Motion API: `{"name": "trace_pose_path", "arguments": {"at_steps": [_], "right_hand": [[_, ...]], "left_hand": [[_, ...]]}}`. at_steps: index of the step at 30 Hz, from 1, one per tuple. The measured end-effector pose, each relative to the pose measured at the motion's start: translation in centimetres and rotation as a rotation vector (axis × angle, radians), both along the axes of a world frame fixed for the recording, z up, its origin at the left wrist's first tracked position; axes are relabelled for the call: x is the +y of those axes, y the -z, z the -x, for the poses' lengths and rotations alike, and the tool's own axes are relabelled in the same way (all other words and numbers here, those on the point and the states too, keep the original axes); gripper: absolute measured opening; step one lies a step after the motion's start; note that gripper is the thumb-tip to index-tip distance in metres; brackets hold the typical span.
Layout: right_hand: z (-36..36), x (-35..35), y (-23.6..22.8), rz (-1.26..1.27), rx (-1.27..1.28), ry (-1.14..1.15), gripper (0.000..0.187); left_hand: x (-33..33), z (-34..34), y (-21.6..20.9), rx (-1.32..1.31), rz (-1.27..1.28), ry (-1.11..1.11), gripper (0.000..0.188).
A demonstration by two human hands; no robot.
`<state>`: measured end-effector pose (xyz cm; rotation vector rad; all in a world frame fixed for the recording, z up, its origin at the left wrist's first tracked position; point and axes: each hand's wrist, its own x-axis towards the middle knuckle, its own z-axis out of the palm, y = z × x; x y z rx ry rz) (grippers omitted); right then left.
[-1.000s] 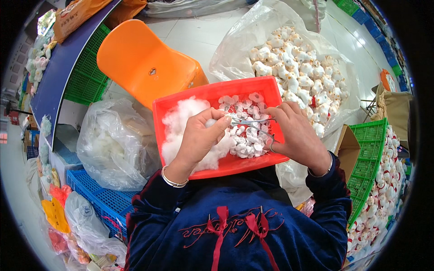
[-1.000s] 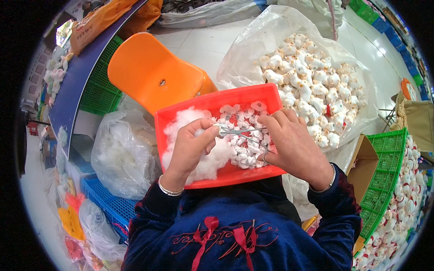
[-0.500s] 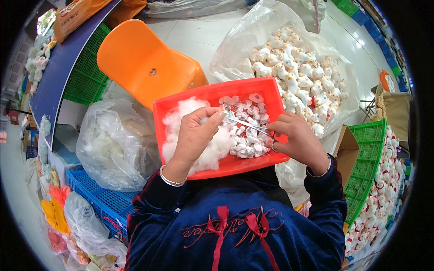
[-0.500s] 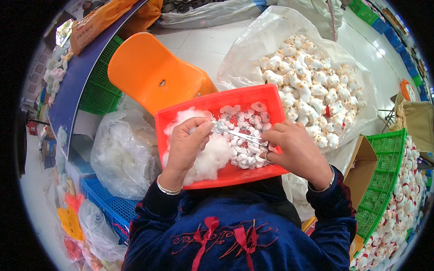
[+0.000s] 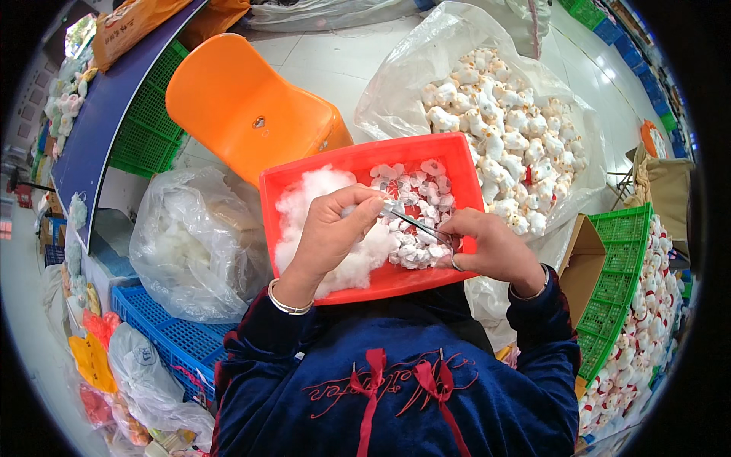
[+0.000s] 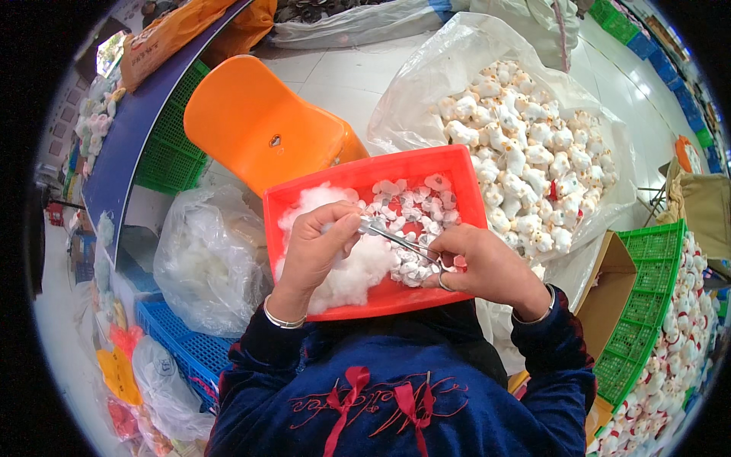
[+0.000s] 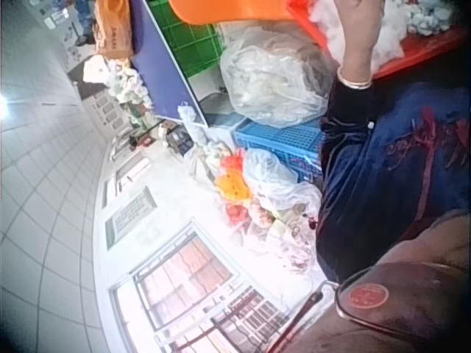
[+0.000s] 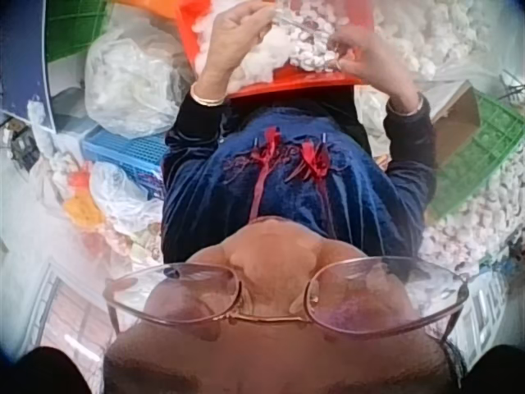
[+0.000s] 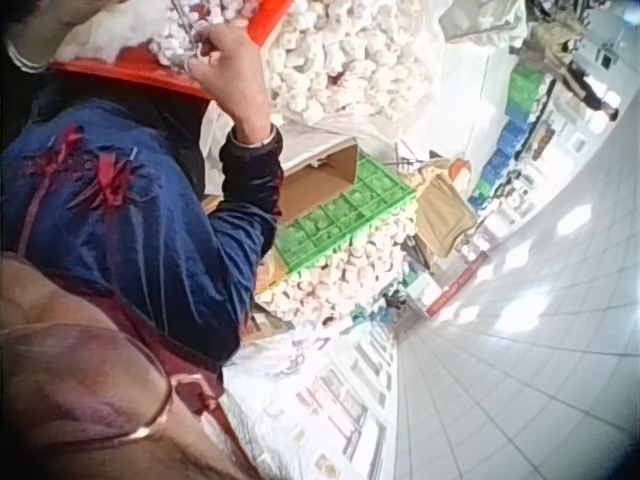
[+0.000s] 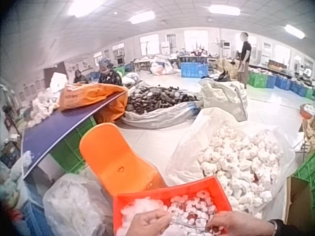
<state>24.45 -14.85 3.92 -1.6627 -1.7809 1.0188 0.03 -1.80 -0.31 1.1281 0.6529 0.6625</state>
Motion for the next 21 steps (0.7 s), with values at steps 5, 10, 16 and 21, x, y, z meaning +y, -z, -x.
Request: {"name": "trace_pose_path", "arguments": {"at_steps": [5,10,16,21], "right_hand": [[0.6,0.1,-0.1,0.048,0.038,-0.009,0.048],[0.9,-0.2,0.9,0.089,0.098,0.041,0.057],[1.6,-0.2,1.5,0.051,0.138,0.062,0.058],[1.9,-0.1,2.5,0.007,0.067,0.080,0.054]], "left_hand": [[-0.4,-0.1,0.3,-0.067,-0.012,-0.089,0.008],[-1.3,-0.7,0.9,0.020,-0.463,-0.270,0.006],[-1.8,-1.1,1.4,0.089,-0.802,-0.384,0.007],[-1.8,-1.1,0.9,0.157,-0.702,-0.324,0.006]]}}
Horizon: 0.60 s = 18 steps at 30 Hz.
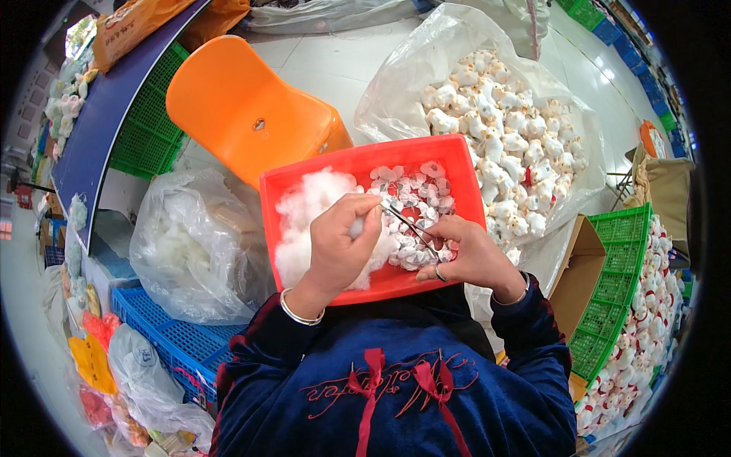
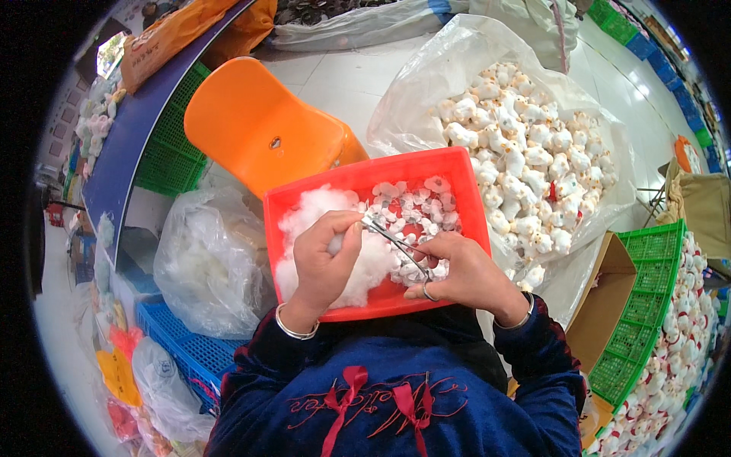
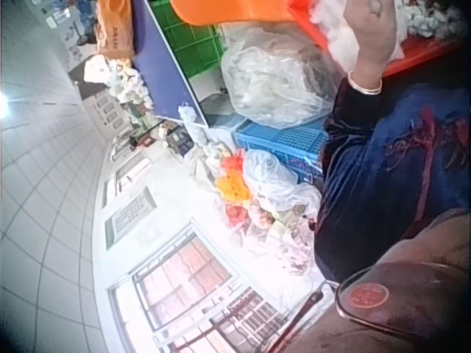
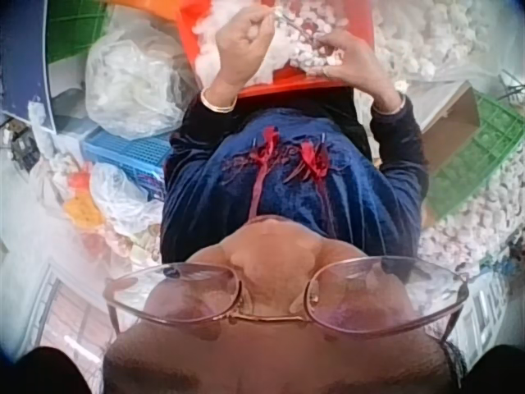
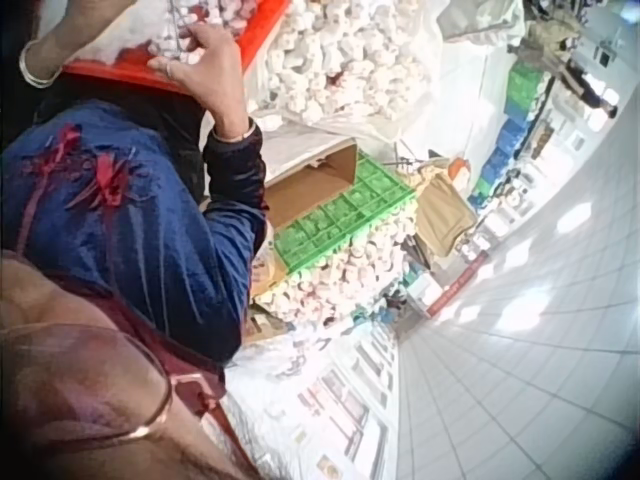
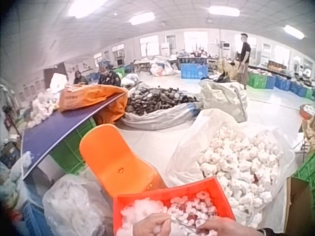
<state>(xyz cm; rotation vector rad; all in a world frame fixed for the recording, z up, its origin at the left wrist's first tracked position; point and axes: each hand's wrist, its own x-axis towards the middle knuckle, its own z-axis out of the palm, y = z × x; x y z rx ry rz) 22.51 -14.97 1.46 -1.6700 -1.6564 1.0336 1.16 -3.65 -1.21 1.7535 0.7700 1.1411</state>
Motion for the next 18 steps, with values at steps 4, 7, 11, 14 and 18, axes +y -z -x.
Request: {"name": "trace_pose_path", "arguments": {"at_steps": [4,7,11,14,18], "right_hand": [[-0.9,-0.3,0.5,-0.033,-0.058,-0.067,0.052],[-1.4,-0.5,0.4,-0.022,-0.037,-0.111,0.053],[-1.6,-0.3,-0.5,0.005,0.006,-0.132,0.054],[-1.7,-0.2,-0.6,0.016,0.013,-0.145,0.055],[-1.9,0.1,-1.1,0.029,-0.006,-0.188,0.054]], "left_hand": [[1.9,2.4,-0.7,0.000,0.664,0.300,0.010],[3.3,3.2,-0.7,-0.031,0.857,0.468,0.010],[3.9,3.3,-0.8,-0.061,0.890,0.571,0.010],[3.9,3.2,-1.4,-0.054,0.930,0.613,0.010],[4.1,3.3,-1.5,-0.035,0.957,0.653,0.009]]}}
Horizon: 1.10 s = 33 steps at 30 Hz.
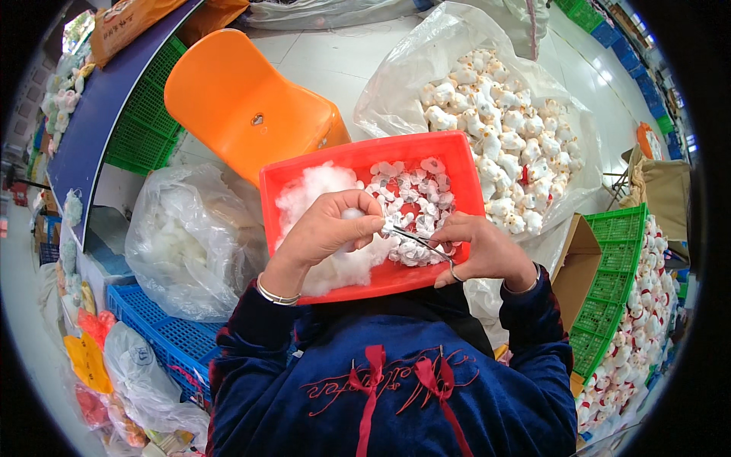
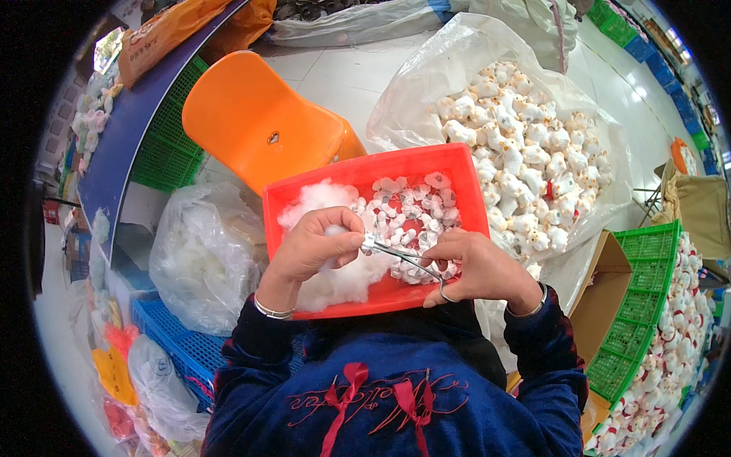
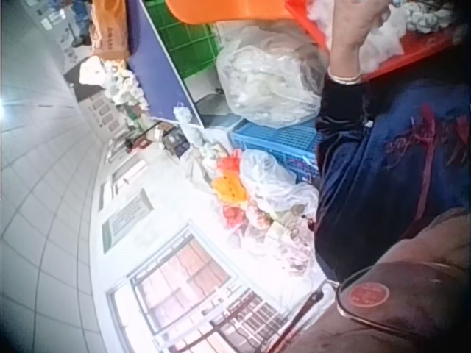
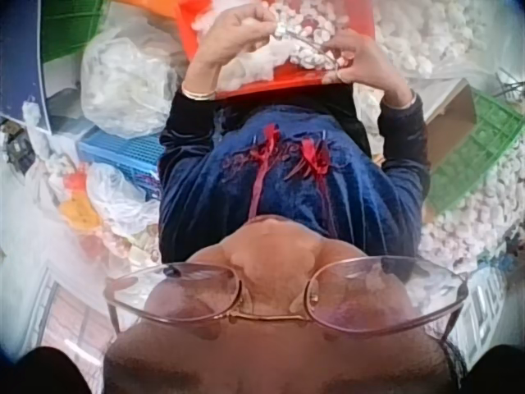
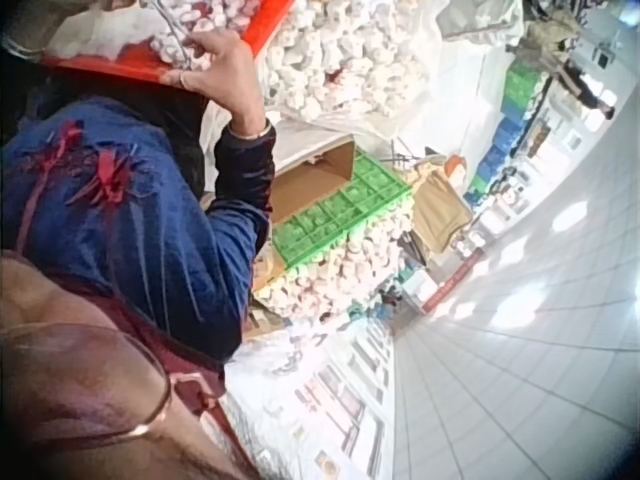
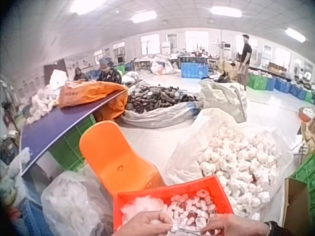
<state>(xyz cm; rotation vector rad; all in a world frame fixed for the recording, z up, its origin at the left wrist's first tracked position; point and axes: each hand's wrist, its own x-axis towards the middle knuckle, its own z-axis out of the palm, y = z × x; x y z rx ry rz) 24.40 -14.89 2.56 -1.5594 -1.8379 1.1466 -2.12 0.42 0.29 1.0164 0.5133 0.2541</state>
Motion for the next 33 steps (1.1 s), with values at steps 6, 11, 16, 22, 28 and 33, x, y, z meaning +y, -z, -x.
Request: {"name": "trace_pose_path", "arguments": {"at_steps": [6,11,16,22,28,33], "right_hand": [[-0.3,0.6,-0.2,0.003,0.023,-0.071,0.045],[-0.6,0.5,0.4,0.018,0.010,-0.063,0.037],[-0.5,0.9,-0.4,0.013,-0.049,-0.049,0.034],[-0.5,0.3,-0.9,0.059,-0.085,0.019,0.032],[-0.7,-0.8,-1.0,0.099,-0.085,0.040,0.032],[-0.5,-0.8,-1.7,0.194,-0.050,0.038,0.032]], "left_hand": [[0.3,0.6,0.8,0.001,0.011,0.096,0.010],[0.6,0.6,2.2,-0.168,0.078,0.035,0.017],[-1.4,-1.3,-0.5,-0.141,-0.059,0.148,0.028],[-1.0,-1.0,-0.1,0.047,-0.190,0.044,0.007],[-1.0,-0.5,-0.1,0.083,-0.210,0.048,0.007],[-1.0,-0.1,-1.3,0.223,-0.238,0.097,0.012]]}}
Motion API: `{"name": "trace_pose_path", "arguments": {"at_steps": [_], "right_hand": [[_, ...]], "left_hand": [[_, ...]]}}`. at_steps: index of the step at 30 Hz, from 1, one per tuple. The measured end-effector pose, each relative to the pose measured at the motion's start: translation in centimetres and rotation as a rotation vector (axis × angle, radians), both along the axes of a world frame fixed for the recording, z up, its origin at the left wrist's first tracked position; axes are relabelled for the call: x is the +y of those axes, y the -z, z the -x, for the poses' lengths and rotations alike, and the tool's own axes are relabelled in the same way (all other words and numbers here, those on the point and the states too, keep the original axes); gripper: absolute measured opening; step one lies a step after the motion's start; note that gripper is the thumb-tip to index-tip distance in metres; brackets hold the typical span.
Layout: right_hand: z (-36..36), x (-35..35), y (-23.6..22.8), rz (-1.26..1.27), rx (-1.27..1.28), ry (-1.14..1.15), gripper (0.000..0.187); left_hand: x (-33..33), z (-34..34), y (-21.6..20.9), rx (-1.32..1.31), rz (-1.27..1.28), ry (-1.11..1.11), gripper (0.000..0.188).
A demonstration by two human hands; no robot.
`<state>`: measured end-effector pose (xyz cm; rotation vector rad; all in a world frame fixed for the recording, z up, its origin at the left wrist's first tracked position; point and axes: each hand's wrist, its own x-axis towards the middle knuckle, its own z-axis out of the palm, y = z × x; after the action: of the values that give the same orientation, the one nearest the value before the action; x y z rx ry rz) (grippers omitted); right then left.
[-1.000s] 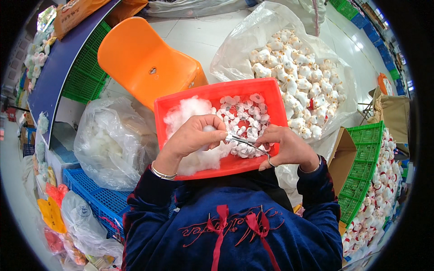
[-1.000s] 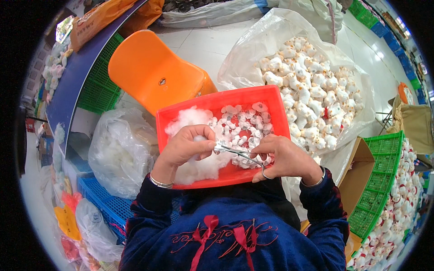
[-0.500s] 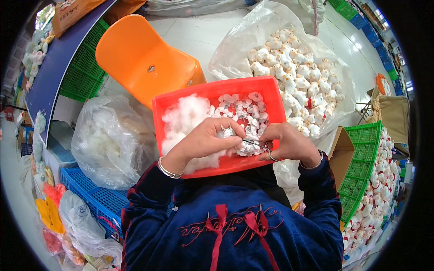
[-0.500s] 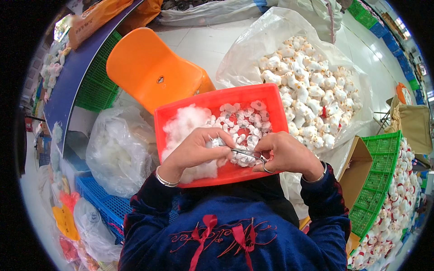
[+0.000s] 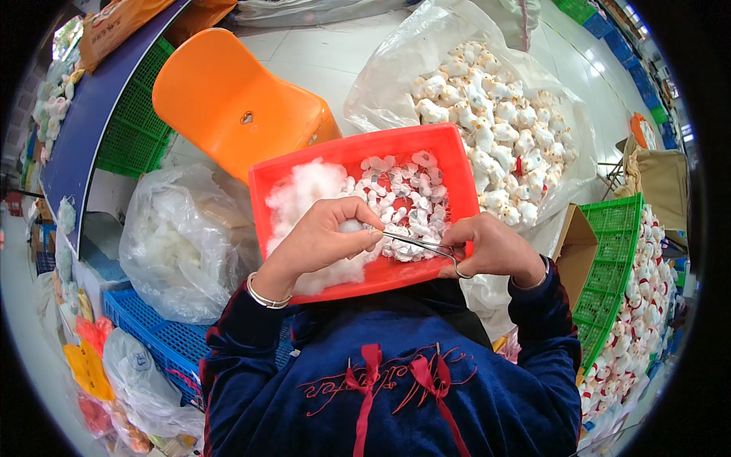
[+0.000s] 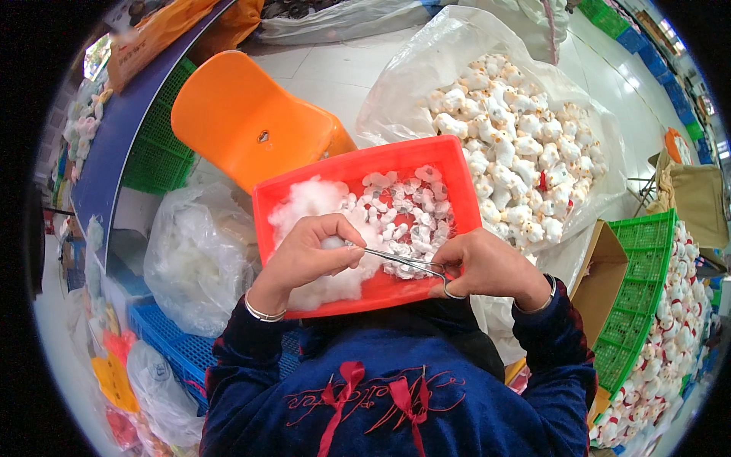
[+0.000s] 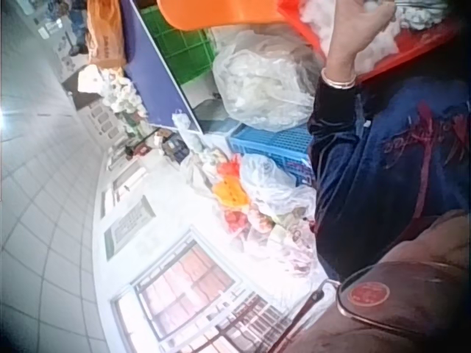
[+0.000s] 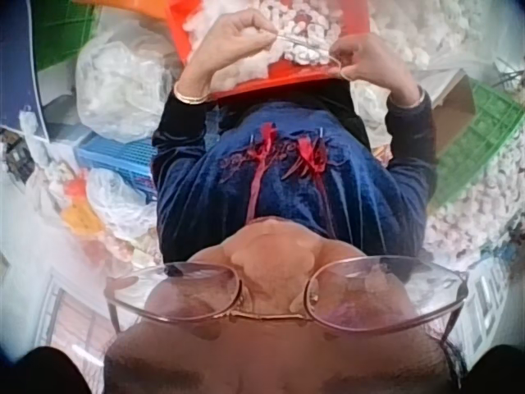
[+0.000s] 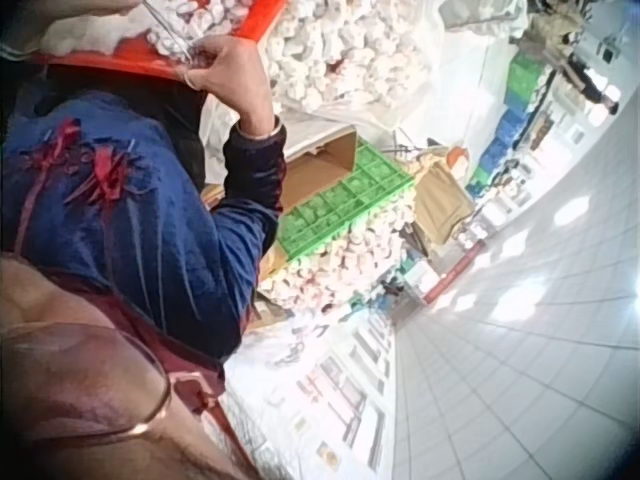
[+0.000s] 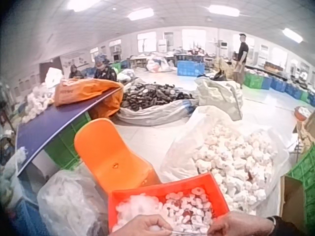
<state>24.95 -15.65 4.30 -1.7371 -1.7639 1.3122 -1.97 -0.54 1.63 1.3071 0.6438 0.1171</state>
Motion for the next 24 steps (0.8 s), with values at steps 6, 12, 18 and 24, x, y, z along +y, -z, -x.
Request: {"name": "trace_pose_path", "arguments": {"at_steps": [6,12,18,24], "right_hand": [[-0.3,0.6,-0.5,0.129,0.024,0.014,0.027],[-0.7,0.4,-0.2,0.174,0.113,0.004,0.025],[-2.3,-1.1,-0.1,0.143,0.018,-0.022,0.029],[-2.6,-1.3,-0.6,0.135,0.015,0.023,0.025]], "left_hand": [[-0.4,-1.2,1.3,-0.324,-0.676,0.045,0.022],[-0.6,-1.0,0.3,-0.217,-0.551,0.068,0.012],[2.7,2.1,3.1,-0.246,-0.567,-0.155,0.009],[0.8,-0.5,-0.2,-0.246,-0.761,-0.052,0.027]]}}
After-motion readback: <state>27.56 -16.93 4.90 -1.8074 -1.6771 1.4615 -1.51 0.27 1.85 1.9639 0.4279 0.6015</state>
